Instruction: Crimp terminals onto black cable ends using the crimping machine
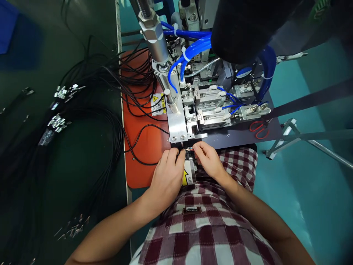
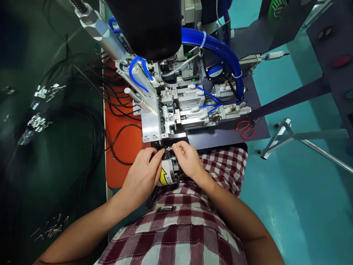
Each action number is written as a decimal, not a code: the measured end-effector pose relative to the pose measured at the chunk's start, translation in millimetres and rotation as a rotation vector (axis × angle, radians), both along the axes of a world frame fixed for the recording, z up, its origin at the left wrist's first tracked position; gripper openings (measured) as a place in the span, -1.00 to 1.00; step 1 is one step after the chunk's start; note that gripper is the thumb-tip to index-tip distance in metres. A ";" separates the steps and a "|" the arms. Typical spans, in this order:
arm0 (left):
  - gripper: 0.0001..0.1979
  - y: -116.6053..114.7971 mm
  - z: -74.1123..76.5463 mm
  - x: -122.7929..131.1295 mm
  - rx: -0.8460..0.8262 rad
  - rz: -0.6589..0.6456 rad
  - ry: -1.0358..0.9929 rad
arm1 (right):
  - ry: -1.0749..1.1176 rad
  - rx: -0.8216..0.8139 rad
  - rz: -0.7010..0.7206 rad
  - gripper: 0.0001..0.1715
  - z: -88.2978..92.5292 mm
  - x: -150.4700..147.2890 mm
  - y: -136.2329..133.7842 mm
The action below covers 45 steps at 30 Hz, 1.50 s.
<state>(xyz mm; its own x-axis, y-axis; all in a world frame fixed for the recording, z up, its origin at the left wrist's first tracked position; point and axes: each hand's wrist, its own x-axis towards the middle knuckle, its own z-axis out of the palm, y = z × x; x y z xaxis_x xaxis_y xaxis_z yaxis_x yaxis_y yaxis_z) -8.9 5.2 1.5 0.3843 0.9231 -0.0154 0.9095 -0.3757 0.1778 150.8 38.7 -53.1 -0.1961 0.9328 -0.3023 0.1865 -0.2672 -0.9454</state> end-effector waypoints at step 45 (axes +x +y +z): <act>-0.51 -47.6 -26.4 -26.4 0.070 0.313 -0.114 | 0.441 -0.085 -0.187 -0.62 -25.9 -25.4 1.6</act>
